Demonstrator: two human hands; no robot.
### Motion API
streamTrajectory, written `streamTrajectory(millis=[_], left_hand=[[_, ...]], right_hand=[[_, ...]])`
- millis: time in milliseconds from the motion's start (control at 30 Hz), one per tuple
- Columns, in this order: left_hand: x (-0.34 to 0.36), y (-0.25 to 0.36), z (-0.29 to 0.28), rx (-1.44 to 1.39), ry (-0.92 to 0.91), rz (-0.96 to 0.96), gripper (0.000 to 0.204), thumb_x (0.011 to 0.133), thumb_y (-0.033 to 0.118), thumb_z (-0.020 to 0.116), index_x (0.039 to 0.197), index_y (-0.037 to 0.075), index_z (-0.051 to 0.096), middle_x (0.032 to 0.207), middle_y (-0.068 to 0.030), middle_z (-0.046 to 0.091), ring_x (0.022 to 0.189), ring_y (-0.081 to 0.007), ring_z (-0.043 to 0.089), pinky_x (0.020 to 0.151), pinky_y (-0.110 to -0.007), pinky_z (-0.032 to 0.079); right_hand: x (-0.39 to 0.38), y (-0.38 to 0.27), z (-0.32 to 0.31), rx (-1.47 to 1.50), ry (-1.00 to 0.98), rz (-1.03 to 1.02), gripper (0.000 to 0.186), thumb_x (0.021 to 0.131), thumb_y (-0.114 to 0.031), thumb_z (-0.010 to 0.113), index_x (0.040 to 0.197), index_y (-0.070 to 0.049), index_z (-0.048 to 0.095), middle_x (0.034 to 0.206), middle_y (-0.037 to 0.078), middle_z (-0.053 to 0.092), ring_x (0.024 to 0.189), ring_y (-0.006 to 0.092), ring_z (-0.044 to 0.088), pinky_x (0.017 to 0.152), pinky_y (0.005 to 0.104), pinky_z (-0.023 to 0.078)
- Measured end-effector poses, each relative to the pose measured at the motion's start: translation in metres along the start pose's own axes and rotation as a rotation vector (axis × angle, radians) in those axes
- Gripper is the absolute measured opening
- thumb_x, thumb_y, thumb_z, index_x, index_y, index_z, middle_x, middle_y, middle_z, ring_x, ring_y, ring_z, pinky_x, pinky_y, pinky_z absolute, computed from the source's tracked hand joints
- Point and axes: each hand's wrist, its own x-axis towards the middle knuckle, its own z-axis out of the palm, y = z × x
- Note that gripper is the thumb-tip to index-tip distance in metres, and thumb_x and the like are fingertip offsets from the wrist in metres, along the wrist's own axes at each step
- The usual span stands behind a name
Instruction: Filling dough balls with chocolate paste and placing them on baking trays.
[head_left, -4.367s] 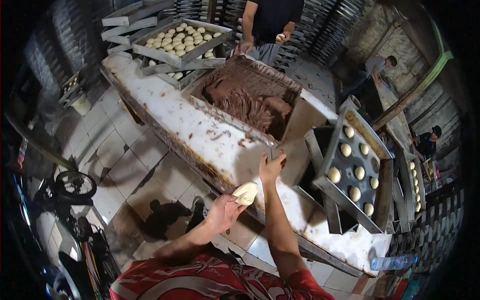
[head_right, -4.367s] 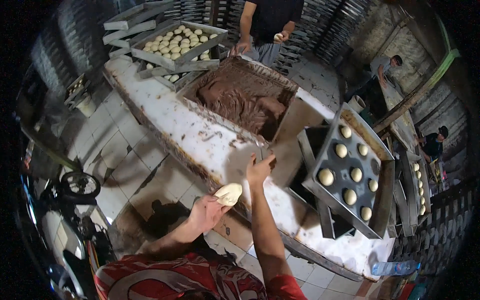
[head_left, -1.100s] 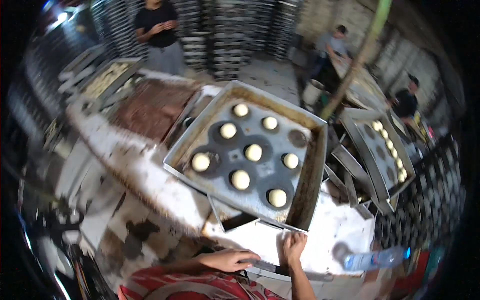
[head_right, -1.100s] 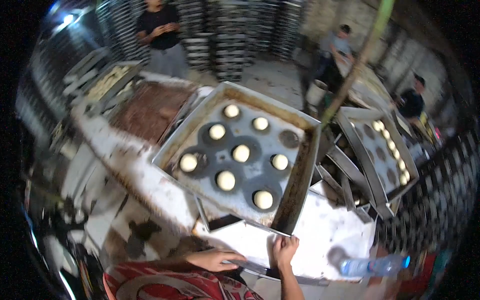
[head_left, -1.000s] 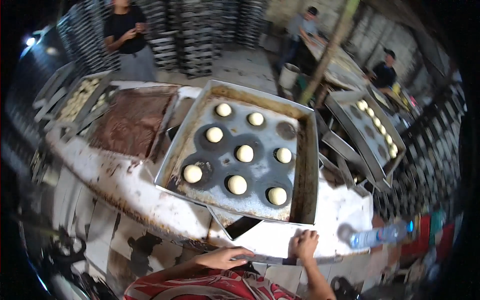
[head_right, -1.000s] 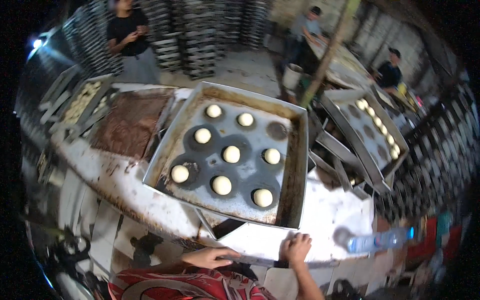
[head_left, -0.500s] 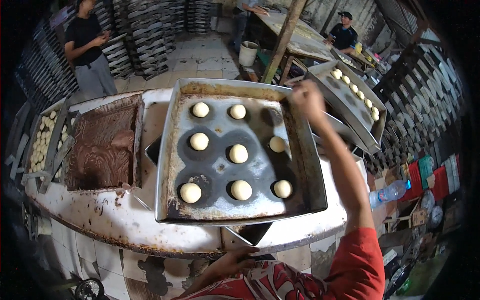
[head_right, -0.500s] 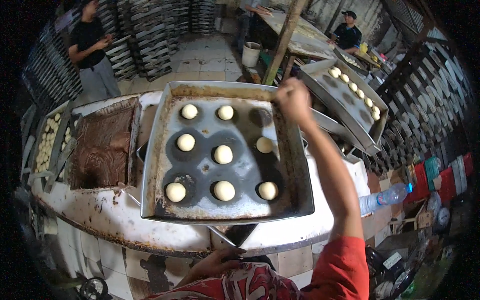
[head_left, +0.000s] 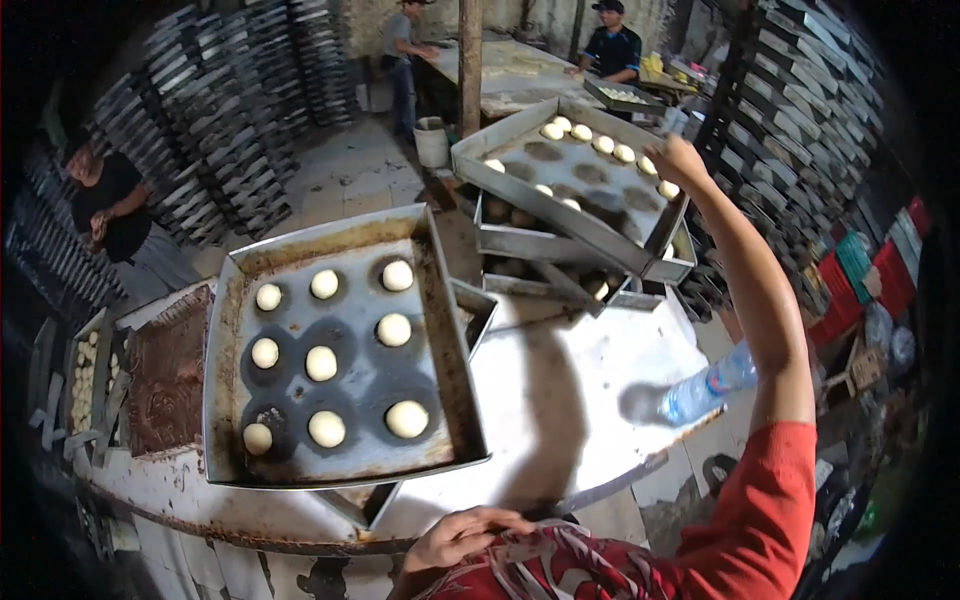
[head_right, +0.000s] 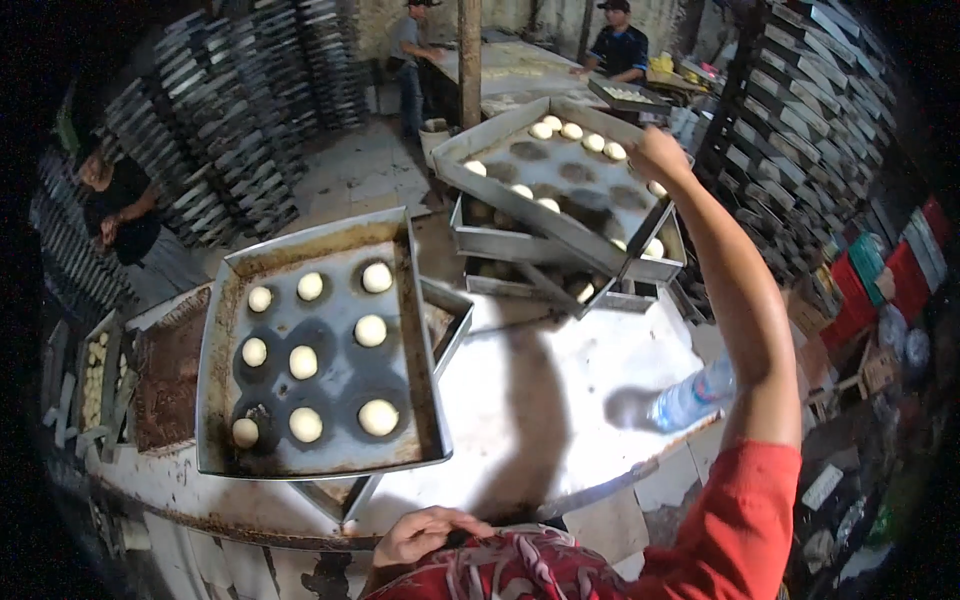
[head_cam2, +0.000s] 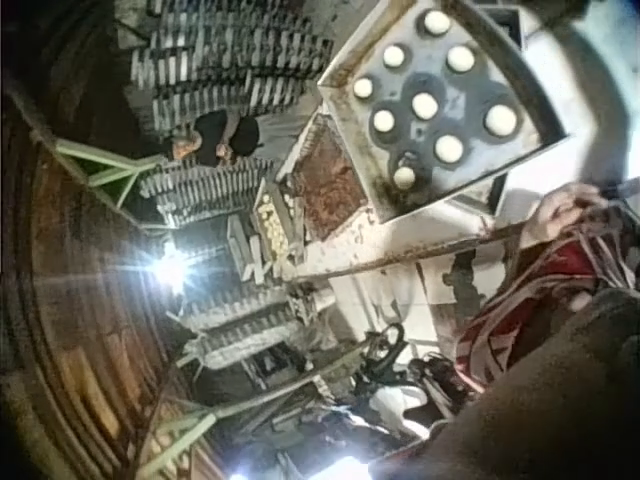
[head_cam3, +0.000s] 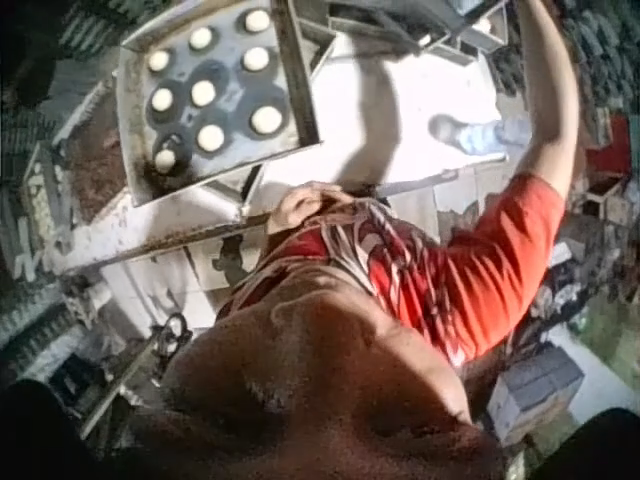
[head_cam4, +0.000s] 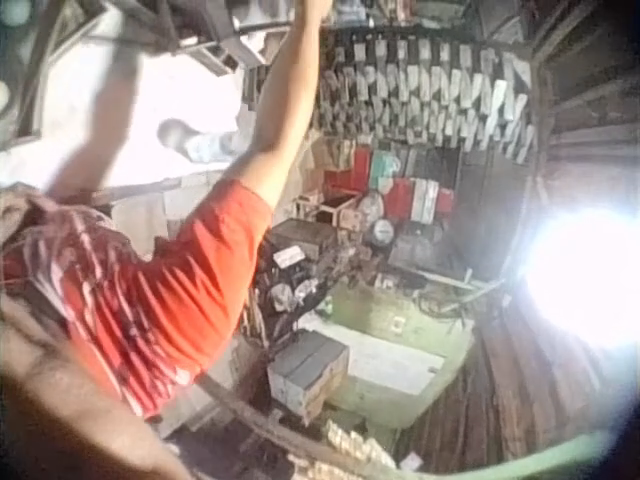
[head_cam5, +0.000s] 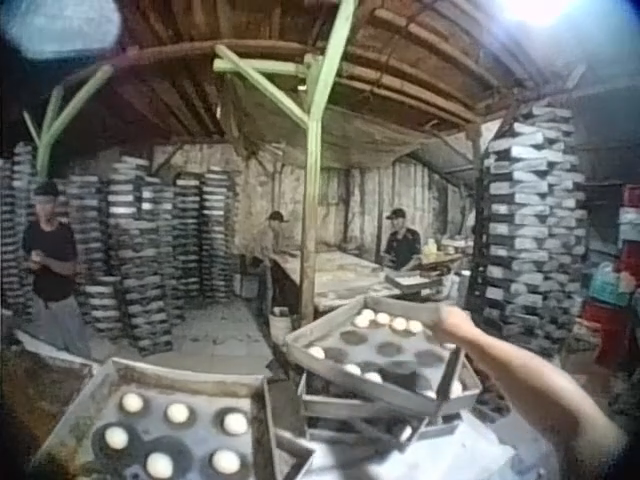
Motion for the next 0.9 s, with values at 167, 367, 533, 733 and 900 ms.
streamTrajectory(millis=[167, 367, 533, 733, 900], left_hand=[[0.114, -0.001, 0.051, 0.252, 0.176, -0.019, 0.035, 0.091, 0.002, 0.044, 0.126, -0.004, 0.041, 0.124, -0.013, 0.049, 0.121, -0.021, 0.042, 0.103, -0.032, 0.031], [0.102, -0.042, 0.06, 0.168, 0.143, 0.055, 0.036, 0.092, 0.002, 0.044, 0.127, -0.004, 0.04, 0.122, -0.0158, 0.051, 0.117, -0.0225, 0.047, 0.1, -0.032, 0.035], [0.059, -0.019, 0.064, 0.227, 0.287, 0.114, 0.035, 0.092, 0.005, 0.043, 0.126, -0.004, 0.041, 0.122, -0.0147, 0.051, 0.115, -0.0209, 0.049, 0.099, -0.031, 0.035], [-0.009, 0.059, 0.044, 0.658, 0.643, 0.618, 0.05, 0.088, 0.003, 0.049, 0.134, -0.003, 0.031, 0.14, -0.0147, 0.034, 0.132, -0.0217, 0.029, 0.107, -0.033, 0.021], [-0.036, 0.11, 0.0, 0.981, 0.954, 0.763, 0.08, 0.086, 0.02, 0.056, 0.141, -0.004, 0.003, 0.147, -0.0253, -0.005, 0.138, -0.0322, 0.0, 0.11, -0.042, 0.006]], right_hand=[[0.007, 0.074, 0.123, 1.025, -0.34, 0.705, 0.045, 0.081, -0.033, 0.061, 0.113, -0.001, 0.055, 0.103, 0.015, 0.058, 0.096, 0.0319, 0.054, 0.086, 0.0542, 0.04], [0.029, 0.097, 0.152, 1.909, -0.134, 0.789, 0.021, 0.073, -0.01, 0.05, 0.088, 0.005, 0.05, 0.09, 0.016, 0.048, 0.078, 0.0309, 0.053, 0.064, 0.0495, 0.048], [-0.058, -0.001, 0.068, 1.879, -0.034, 0.646, 0.028, 0.071, -0.008, 0.052, 0.095, 0.006, 0.051, 0.088, 0.018, 0.05, 0.073, 0.0327, 0.055, 0.061, 0.049, 0.05], [-0.174, -0.109, 0.01, 2.056, -0.282, 0.408, 0.032, 0.072, -0.016, 0.052, 0.1, 0.0, 0.051, 0.092, 0.013, 0.054, 0.08, 0.0287, 0.056, 0.071, 0.0447, 0.051], [-0.279, -0.218, 0.012, 2.071, -0.351, 0.479, 0.027, 0.068, -0.014, 0.055, 0.093, -0.003, 0.051, 0.086, 0.01, 0.052, 0.075, 0.0266, 0.053, 0.072, 0.0466, 0.051]])
